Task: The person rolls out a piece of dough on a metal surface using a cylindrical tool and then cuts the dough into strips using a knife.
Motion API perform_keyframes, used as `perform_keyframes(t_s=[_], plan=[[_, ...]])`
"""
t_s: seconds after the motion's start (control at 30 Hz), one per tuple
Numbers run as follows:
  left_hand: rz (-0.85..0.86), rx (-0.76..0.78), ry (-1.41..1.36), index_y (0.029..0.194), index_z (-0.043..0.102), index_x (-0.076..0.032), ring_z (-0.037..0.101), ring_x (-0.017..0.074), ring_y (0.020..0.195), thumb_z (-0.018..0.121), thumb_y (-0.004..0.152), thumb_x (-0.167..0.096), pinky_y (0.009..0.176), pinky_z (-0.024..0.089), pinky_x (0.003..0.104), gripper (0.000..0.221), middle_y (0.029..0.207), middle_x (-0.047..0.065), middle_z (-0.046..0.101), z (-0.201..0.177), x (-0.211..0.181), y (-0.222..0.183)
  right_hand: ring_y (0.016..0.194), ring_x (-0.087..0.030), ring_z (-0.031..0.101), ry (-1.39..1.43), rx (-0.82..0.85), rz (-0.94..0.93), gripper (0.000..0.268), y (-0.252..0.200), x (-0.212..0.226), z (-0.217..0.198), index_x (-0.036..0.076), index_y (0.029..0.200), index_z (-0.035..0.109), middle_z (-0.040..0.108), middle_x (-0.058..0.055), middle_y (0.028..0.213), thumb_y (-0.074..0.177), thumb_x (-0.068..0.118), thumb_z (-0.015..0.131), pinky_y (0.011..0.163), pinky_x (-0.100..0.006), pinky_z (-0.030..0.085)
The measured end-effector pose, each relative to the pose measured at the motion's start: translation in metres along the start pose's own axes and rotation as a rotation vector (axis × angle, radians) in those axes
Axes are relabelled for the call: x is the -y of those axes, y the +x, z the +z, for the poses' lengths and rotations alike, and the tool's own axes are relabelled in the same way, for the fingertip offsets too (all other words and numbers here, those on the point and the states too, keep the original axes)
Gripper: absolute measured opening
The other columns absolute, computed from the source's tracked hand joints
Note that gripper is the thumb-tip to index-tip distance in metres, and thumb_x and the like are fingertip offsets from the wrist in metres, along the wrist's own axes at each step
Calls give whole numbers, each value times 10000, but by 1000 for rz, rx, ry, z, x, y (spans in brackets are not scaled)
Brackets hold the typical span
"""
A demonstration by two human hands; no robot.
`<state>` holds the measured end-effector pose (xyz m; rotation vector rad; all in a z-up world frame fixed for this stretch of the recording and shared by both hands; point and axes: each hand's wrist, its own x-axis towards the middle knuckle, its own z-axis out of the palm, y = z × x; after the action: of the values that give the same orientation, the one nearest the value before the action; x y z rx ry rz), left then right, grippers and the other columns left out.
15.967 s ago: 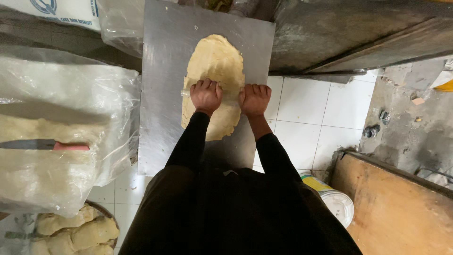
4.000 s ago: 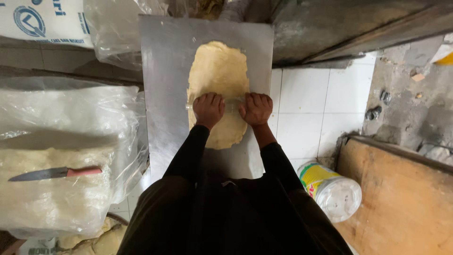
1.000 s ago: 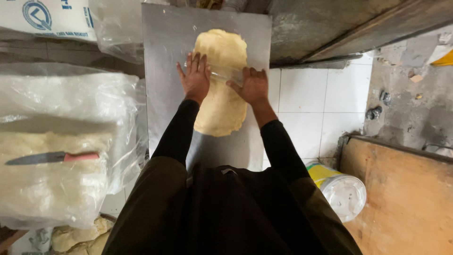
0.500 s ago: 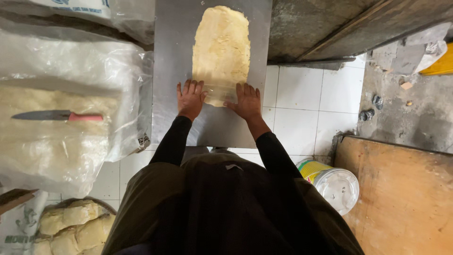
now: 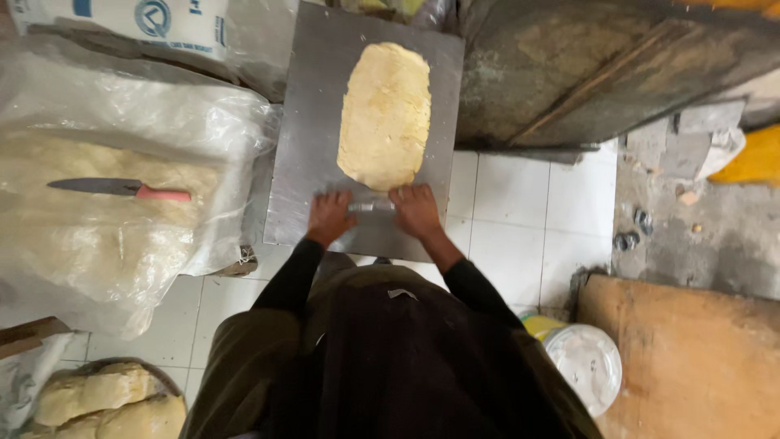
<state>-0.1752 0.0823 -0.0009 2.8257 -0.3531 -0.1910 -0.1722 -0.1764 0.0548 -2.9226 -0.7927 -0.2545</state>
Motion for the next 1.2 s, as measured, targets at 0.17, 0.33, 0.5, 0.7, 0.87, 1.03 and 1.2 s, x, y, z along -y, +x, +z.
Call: perform_keyframes(t_s=[0.17,0.33,0.5,0.7,0.87,1.03,1.2], plan=[[-4,74,-196,1300,589,-170,695,379,1029,795,774,-547,857,558,487,679,1175,155,697,-1,1,-85,1235,-307,570,138,111,-85,652,-33,35,-32,133,1314,607,642,-125,1261,702,262,794,1147,-596,338],[-234,-119,-427,1295,582,-125,723,370,984,813,737,-537,800,566,479,731,1182,163,716,-9,33,-130,1381,-428,440,363,-108,8,880,-15,31,-35,19,1486,420,475,-256,1473,825,498,747,1110,-646,296],[-583,-494,-646,1396,515,1,718,352,993,826,833,-479,828,568,430,802,1154,233,706,-30,81,-109,1463,-452,390,286,-138,227,810,20,15,24,47,1605,348,385,-281,1599,989,487,634,1170,-625,308],[-823,-797,-892,1415,410,97,698,319,968,793,912,-361,871,550,391,781,1092,273,700,-33,187,-55,1520,-426,283,129,88,305,869,53,16,72,35,1601,309,316,-255,1646,977,573,585,1163,-661,233],[-1024,-864,-1067,1447,368,88,662,401,914,768,901,-402,796,555,436,836,1124,307,665,-58,269,2,1545,-380,281,64,128,365,949,51,25,70,59,1605,306,317,-198,1664,921,646,604,1183,-649,242],[-1224,-899,-1127,1482,249,17,708,379,1036,726,919,-507,821,613,460,905,1336,260,570,-87,319,65,1531,-375,259,67,169,428,999,53,34,65,58,1586,303,297,-211,1652,867,661,646,1182,-631,231],[-1458,-705,-1068,1608,32,-43,667,428,1111,620,950,-463,903,556,513,977,1398,325,547,-95,344,88,1553,-352,217,121,286,531,1008,60,37,58,78,1587,287,258,-200,1662,852,651,671,1215,-604,197]])
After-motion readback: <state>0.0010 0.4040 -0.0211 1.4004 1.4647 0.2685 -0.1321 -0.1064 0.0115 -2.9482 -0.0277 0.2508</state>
